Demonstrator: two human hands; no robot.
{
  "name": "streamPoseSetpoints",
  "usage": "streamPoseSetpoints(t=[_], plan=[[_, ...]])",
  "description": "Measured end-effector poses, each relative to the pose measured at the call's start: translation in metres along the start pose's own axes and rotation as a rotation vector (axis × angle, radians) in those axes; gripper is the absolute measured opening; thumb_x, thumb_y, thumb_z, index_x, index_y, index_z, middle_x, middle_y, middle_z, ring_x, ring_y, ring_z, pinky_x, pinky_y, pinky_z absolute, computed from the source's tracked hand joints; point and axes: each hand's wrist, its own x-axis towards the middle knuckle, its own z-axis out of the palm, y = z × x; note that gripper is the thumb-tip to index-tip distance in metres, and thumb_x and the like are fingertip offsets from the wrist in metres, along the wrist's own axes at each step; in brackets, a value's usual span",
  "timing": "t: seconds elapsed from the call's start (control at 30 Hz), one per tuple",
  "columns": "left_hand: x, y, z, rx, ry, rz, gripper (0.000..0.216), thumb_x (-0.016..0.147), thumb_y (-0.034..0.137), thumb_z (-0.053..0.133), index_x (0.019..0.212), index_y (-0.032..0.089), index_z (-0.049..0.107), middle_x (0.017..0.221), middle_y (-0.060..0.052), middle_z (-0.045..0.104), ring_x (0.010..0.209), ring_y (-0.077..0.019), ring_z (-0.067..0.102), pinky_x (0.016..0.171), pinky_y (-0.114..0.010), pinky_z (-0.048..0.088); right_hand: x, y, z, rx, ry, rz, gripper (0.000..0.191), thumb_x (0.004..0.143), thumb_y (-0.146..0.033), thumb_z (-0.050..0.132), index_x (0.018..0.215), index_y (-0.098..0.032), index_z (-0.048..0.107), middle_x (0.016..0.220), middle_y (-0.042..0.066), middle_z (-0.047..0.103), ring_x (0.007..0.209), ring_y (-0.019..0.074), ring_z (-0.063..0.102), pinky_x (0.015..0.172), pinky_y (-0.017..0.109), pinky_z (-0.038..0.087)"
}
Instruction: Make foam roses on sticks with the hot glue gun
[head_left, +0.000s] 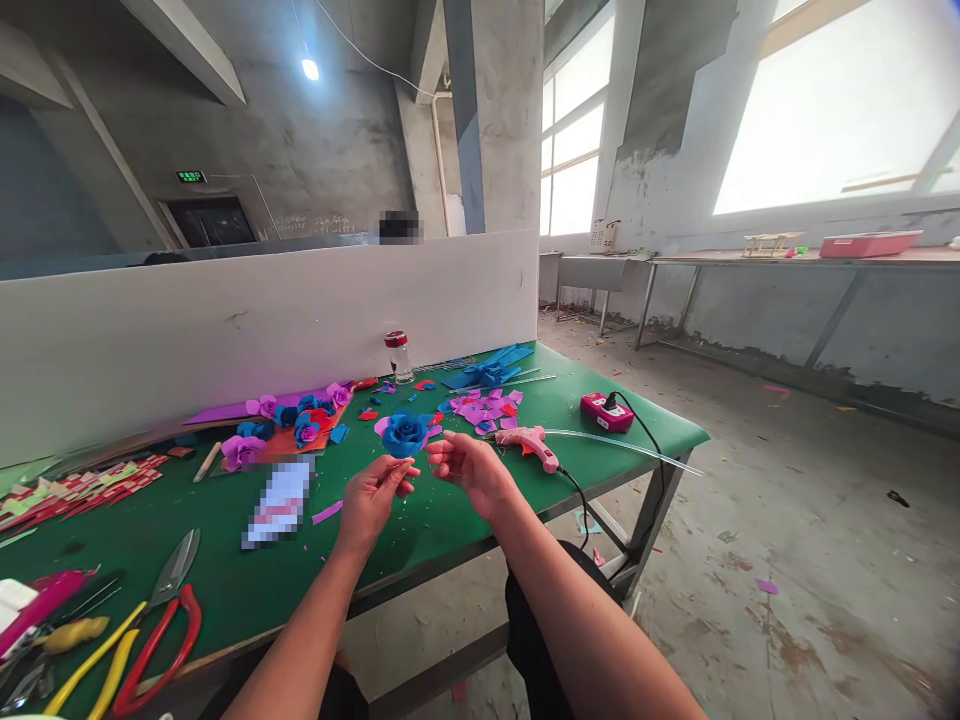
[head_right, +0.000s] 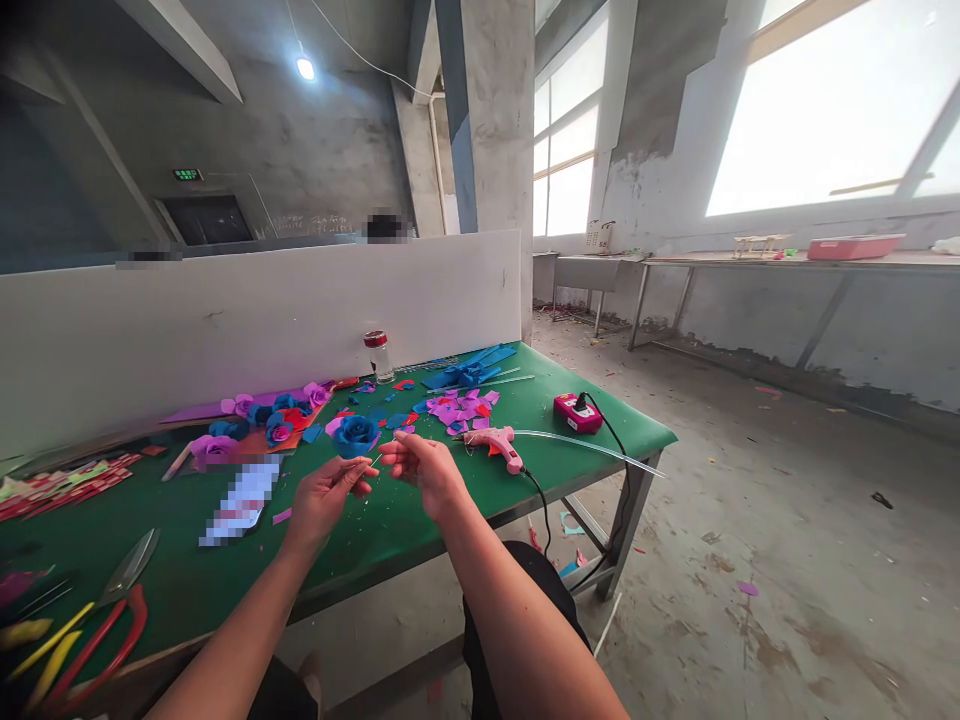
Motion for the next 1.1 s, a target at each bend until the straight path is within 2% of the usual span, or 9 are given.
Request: streamPoseSetpoints(t=[0.1, 0.2, 0.33, 0.53, 0.73, 0.9, 1.1], plan=[[0.000, 0.000, 0.000, 0.031, -0.004, 0.016, 0.033, 0.072, 0.054, 0.071, 0.074, 0.022, 0.072, 0.072, -0.004, 0.075, 0.054, -0.0156, 0.062, 0.058, -0.028, 0.051, -0.002, -0.003, 0.003, -0.064, 0.054, -0.034, 0.046, 0.068, -0.057, 0.077, 0.074, -0.012, 0.077, 0.068, 0.005, 0.069, 0.056, 0.0087, 0.053, 0.064, 0.025, 0.044], [0.000, 0.000, 0.000, 0.064, -0.010, 0.016, 0.030, 0.074, 0.052, 0.070, 0.070, 0.022, 0.070, 0.072, -0.004, 0.075, 0.054, -0.0150, 0.061, 0.057, -0.027, 0.050, -0.005, -0.005, 0.007, -0.113, 0.086, -0.086, 0.041, 0.064, -0.053, 0.083, 0.068, -0.013, 0.075, 0.065, 0.004, 0.068, 0.054, 0.0080, 0.050, 0.061, 0.025, 0.043], [-0.001, -0.004, 0.001, 0.074, -0.018, 0.002, 0.029, 0.074, 0.051, 0.070, 0.073, 0.023, 0.072, 0.072, -0.004, 0.075, 0.054, -0.0149, 0.061, 0.057, -0.027, 0.050, -0.006, -0.005, 0.007, -0.112, 0.056, -0.097, 0.036, 0.061, -0.048, 0.085, 0.060, -0.014, 0.072, 0.065, 0.003, 0.068, 0.053, 0.0072, 0.048, 0.060, 0.024, 0.042], [0.000, -0.008, 0.003, 0.010, -0.034, 0.005, 0.029, 0.074, 0.051, 0.071, 0.079, 0.022, 0.073, 0.073, -0.004, 0.075, 0.056, -0.0157, 0.062, 0.058, -0.028, 0.051, -0.002, -0.002, 0.004, 0.009, 0.017, -0.026, 0.032, 0.058, -0.042, 0.088, 0.065, -0.014, 0.075, 0.068, 0.003, 0.069, 0.052, 0.0057, 0.048, 0.062, 0.025, 0.045], [-0.001, -0.014, 0.007, -0.115, -0.070, -0.054, 0.029, 0.075, 0.047, 0.076, 0.087, 0.021, 0.074, 0.075, -0.003, 0.074, 0.056, -0.0148, 0.062, 0.058, -0.028, 0.051, -0.002, 0.004, 0.010, 0.184, -0.014, 0.074, 0.031, 0.056, -0.037, 0.089, 0.068, -0.014, 0.073, 0.066, -0.001, 0.067, 0.050, 0.0053, 0.048, 0.070, 0.028, 0.050], [-0.002, -0.018, 0.008, -0.195, -0.119, -0.095, 0.030, 0.077, 0.045, 0.076, 0.093, 0.020, 0.074, 0.077, -0.003, 0.075, 0.058, -0.0136, 0.062, 0.060, -0.027, 0.050, 0.000, 0.011, 0.012, 0.220, -0.026, 0.103, 0.029, 0.058, -0.035, 0.088, 0.071, -0.014, 0.072, 0.064, -0.001, 0.067, 0.048, 0.0064, 0.048, 0.060, 0.025, 0.047], [-0.002, -0.016, 0.008, -0.147, -0.078, -0.063, 0.028, 0.076, 0.045, 0.076, 0.088, 0.020, 0.073, 0.076, -0.003, 0.075, 0.056, -0.0135, 0.062, 0.057, -0.026, 0.050, 0.000, 0.006, 0.010, 0.234, 0.019, 0.114, 0.029, 0.061, -0.035, 0.087, 0.073, -0.013, 0.073, 0.067, 0.002, 0.071, 0.047, 0.0054, 0.049, 0.059, 0.023, 0.045]])
